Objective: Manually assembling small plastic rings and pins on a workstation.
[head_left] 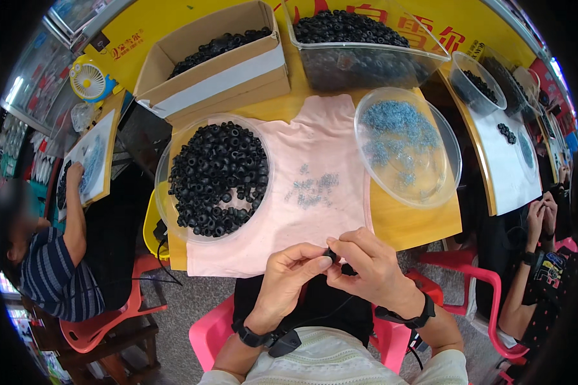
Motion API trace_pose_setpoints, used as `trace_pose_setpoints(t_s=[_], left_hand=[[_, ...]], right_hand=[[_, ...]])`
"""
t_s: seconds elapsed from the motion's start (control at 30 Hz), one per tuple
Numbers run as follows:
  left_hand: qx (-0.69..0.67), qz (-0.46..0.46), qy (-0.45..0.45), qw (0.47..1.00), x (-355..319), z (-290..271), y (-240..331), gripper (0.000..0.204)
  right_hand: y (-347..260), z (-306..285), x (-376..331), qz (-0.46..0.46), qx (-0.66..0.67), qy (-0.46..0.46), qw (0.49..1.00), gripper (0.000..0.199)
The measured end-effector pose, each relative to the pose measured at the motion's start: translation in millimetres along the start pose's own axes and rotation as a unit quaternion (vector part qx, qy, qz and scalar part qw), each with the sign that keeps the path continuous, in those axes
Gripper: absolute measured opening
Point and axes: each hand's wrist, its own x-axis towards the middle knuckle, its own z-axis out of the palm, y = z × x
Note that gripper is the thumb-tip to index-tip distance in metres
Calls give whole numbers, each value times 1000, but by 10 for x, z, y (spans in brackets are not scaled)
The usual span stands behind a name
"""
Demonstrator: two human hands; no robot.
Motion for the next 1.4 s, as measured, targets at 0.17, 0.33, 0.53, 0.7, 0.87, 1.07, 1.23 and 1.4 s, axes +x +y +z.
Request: trace_pose_setpoints(t_s=[0.17,0.33,0.53,0.7,0.87,1.07,1.23,1.4], left_hand=[[11,-18,-1,1000,47,-19,-75,17],[-5,-21,4,1000,92,62,25,20],[56,3,16,998,110,47,26,16],[60,29,39,997,112,63,-32,12],[69,29,36,997,86,23,-140,12],[28,-1,25,999,93,65,-56,16],[53,8,12,999,130,8,-52,15],[-2,2,8,1000,158,-9,-82,9]], right_hand=[[23,-41,-40,69,64,-14,995,36],[14,-58,28,65,48,6,997,35],[-31,-82,63,54,25,-1,998,31],[-19,-24,27,41,6,9,999,31],[35,20,-65,33,-2,-4,999,31],[52,-5,-46,44,25,4,999,32],[17,13,-55,35,4,5,999,33],[27,-24,-56,78,45,-35,995,39]])
